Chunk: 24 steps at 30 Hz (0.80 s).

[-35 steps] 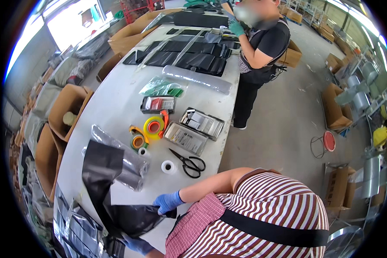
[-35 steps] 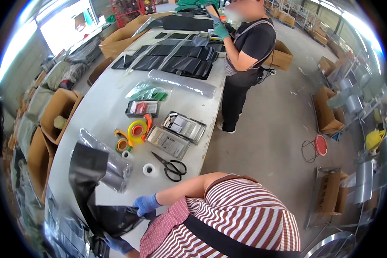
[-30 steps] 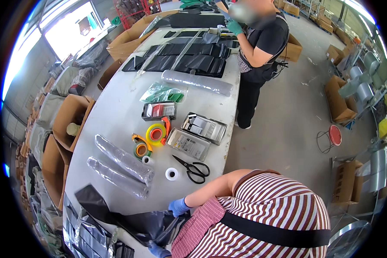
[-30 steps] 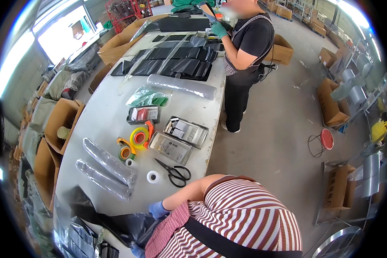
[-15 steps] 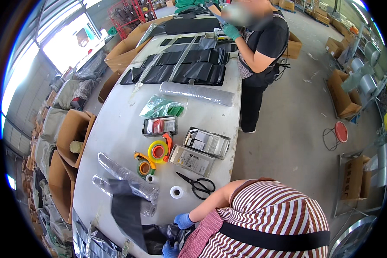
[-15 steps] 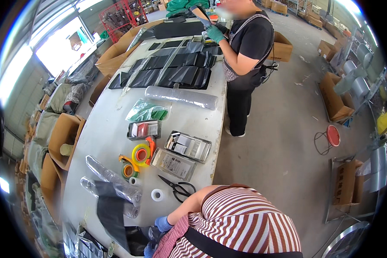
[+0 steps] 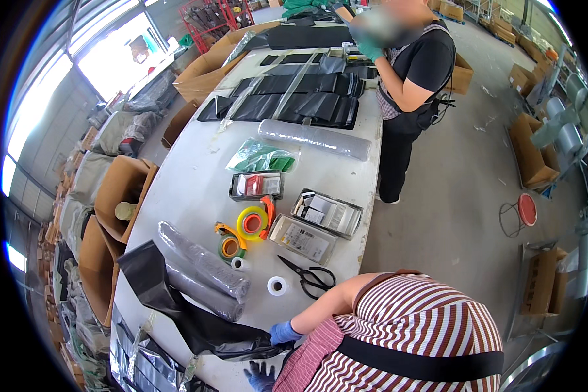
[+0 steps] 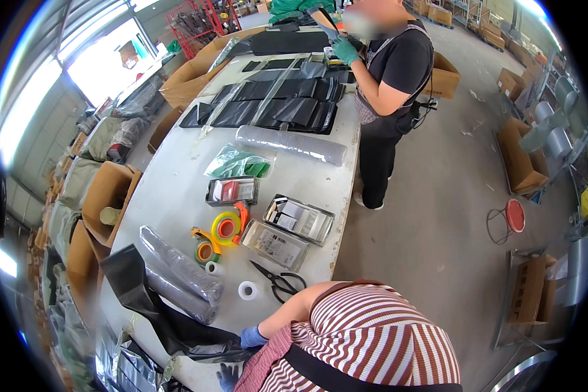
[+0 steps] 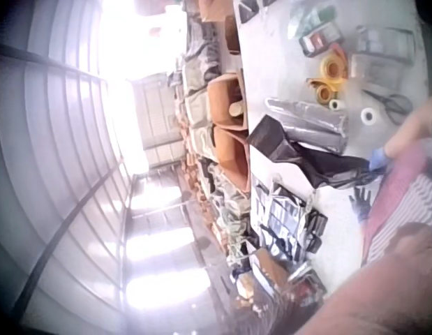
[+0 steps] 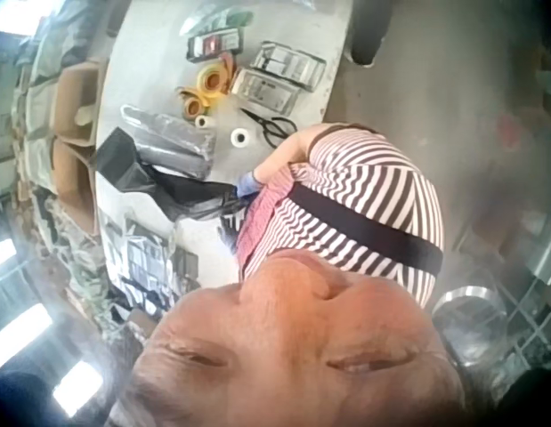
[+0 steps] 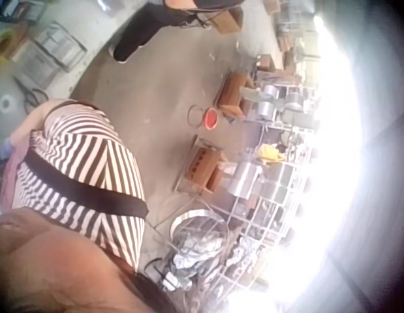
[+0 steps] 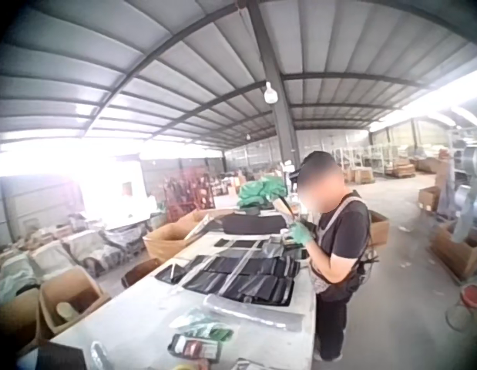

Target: The person wraps items in bubble wrap, places them into black plastic shipping bags, seals the bags, and affixes shipping labels. The person uses a tape dispenser to seal the bags and stacks the finished packages on the table.

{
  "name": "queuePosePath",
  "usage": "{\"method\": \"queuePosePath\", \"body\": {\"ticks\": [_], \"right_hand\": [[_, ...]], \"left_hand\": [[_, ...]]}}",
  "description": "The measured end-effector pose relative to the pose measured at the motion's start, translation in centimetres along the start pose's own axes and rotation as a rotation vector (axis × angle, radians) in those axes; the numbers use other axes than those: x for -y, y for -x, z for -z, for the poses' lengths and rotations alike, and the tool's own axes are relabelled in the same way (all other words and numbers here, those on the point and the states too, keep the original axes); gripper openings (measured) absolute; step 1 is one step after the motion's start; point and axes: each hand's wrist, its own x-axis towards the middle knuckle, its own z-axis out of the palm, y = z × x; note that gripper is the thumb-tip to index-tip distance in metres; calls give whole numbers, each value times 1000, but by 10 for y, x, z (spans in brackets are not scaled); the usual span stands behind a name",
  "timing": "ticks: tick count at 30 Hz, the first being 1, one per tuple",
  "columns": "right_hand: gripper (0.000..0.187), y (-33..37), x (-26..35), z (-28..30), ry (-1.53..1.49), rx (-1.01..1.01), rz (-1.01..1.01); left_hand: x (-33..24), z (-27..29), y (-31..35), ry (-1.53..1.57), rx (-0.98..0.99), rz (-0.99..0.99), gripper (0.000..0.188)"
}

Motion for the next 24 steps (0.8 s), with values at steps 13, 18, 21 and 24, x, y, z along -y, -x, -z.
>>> {"method": "queuePosePath", "body": {"ticks": [13, 18, 21, 24], "right_hand": [[29, -21, -7, -13, -167, -236, -27], [25, -32, -19, -29, 561, -237, 192], [27, -30, -22, -33, 635, -184, 260], [24, -4, 14, -34, 395, -134, 185]], "left_hand": [[19, -17, -5, -507, -386, -466, 75], [12, -43, 38, -1292, -339, -1048, 74], [16, -52, 31, -1513, -148, -1038, 74], [31, -24, 24, -1591, -189, -886, 73]]}}
